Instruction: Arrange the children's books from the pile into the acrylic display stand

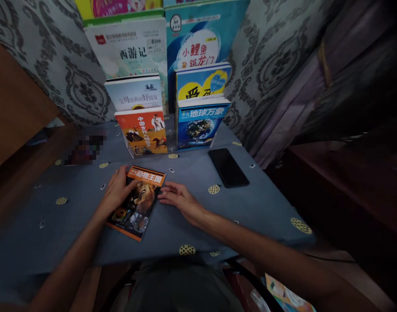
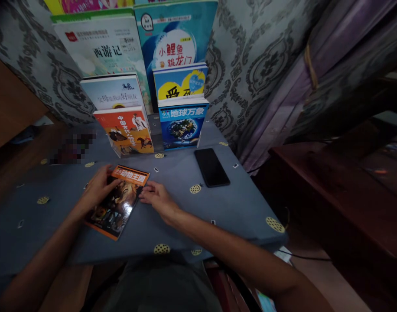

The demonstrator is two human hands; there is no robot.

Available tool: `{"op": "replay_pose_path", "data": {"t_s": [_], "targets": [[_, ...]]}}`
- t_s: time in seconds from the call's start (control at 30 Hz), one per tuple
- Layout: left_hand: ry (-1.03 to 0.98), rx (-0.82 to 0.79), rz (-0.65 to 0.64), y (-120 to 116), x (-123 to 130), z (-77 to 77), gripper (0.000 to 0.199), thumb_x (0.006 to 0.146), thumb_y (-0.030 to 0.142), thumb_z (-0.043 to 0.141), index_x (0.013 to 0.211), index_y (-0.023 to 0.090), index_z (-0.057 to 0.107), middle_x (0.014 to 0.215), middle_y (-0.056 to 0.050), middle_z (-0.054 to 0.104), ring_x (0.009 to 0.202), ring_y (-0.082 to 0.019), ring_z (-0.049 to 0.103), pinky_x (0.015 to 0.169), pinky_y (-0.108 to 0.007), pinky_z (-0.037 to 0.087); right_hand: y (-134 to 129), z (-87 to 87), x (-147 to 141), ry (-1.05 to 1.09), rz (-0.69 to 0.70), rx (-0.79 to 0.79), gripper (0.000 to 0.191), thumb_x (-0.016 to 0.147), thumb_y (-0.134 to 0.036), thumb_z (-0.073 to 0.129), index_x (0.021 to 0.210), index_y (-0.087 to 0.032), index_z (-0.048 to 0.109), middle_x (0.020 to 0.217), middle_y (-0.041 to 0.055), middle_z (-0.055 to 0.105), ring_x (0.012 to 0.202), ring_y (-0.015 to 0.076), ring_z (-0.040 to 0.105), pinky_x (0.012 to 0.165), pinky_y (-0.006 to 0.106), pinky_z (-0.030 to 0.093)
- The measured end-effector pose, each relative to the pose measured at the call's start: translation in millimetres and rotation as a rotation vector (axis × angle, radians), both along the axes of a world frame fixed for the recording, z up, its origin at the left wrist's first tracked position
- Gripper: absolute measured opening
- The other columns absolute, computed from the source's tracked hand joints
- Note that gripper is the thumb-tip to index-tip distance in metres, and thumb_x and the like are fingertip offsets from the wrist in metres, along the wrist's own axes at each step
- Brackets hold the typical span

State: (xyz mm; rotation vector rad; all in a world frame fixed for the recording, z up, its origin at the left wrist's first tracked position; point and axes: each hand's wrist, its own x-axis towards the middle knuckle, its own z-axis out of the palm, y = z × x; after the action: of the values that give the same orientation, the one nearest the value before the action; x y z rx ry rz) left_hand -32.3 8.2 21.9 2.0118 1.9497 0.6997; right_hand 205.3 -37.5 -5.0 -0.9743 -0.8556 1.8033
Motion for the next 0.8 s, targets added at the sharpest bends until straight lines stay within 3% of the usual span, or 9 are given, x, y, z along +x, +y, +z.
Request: {"op": "replay_pose_path", "data": {"t_s": [0.1,0.23,0.33,0.5,0.57,0.67,0.8], "targets": [[-0.316,-0.136,0.11,9.5,-9.7,3.5,0.068,0.066,0.053,0.07,0.121,0.016,0.057,0.093,-0.008,0.07,0.088,-0.028,0.067,0.081,-0.04,0.052,3.0,-2.8,-0.9,-0.028,-0.003,0.017,0.043,0.074,-0.021,0.076,0.115,-0.02,0.062,0.102,0.0038,0.065,0.09,0.0163,0.07,0.093,0.038,0.059],[-0.782,-0.359,0.117,9.1,-11.0,11.2,0.058,0.053,0.058,0.079,0.092,0.017,0.065,0.071,-0.002,0.068,0.065,-0.021,0.064,0.062,-0.029,0.049,11.5,-3.2,-6.2,-0.073,0.005,0.05,0.043,0.069,-0.022,0.079,0.11,-0.021,0.064,0.092,0.0005,0.065,0.078,0.0127,0.067,0.078,0.03,0.06],[-0.944,-0.333,0.097,3.7,-1.5,19.8,0.053,0.05,0.054,0.085,0.083,0.018,0.064,0.065,0.001,0.067,0.058,-0.017,0.062,0.06,-0.027,0.048,18.0,-0.1,-11.6,-0.091,0.065,0.097,0.036,0.068,-0.028,0.08,0.1,-0.019,0.065,0.079,-0.003,0.063,0.061,0.0091,0.062,0.061,0.024,0.056],[-1.034,-0.111,0.027,-4.7,17.5,41.9,0.052,0.06,0.055,0.083,0.092,0.019,0.063,0.077,0.0,0.072,0.068,-0.017,0.066,0.067,-0.027,0.052,19.2,10.1,-14.6,-0.186,0.36,0.17,0.042,0.073,-0.057,0.074,0.079,-0.019,0.058,0.053,-0.0061,0.057,0.041,0.0087,0.051,0.041,0.02,0.044],[-1.036,-0.015,-0.013,-6.8,19.7,49.1,0.047,0.067,0.055,0.08,0.093,0.02,0.063,0.085,-0.001,0.074,0.075,-0.019,0.068,0.07,-0.028,0.053,19.8,17.9,-10.8,-0.258,0.41,0.275,0.045,0.079,-0.064,0.065,0.075,-0.02,0.054,0.047,-0.0069,0.053,0.039,0.0098,0.05,0.04,0.021,0.043],[-1.078,0.054,-0.076,-7.3,14.7,51.3,0.044,0.067,0.057,0.079,0.089,0.021,0.066,0.086,-0.002,0.074,0.077,-0.02,0.068,0.073,-0.031,0.055,24.8,34.9,0.0,-0.478,0.318,0.567,0.038,0.091,-0.055,0.055,0.074,-0.021,0.055,0.049,-0.0047,0.054,0.044,0.0127,0.054,0.046,0.024,0.045],[-1.055,0.013,-0.122,-4.3,2.4,42.4,0.05,0.049,0.06,0.087,0.073,0.02,0.07,0.068,-0.002,0.07,0.065,-0.02,0.064,0.068,-0.034,0.055,34.1,51.9,13.6,-0.831,0.123,1.102,0.022,0.099,-0.034,0.049,0.095,-0.021,0.066,0.084,0.0061,0.074,0.076,0.0215,0.071,0.069,0.032,0.054]]}}
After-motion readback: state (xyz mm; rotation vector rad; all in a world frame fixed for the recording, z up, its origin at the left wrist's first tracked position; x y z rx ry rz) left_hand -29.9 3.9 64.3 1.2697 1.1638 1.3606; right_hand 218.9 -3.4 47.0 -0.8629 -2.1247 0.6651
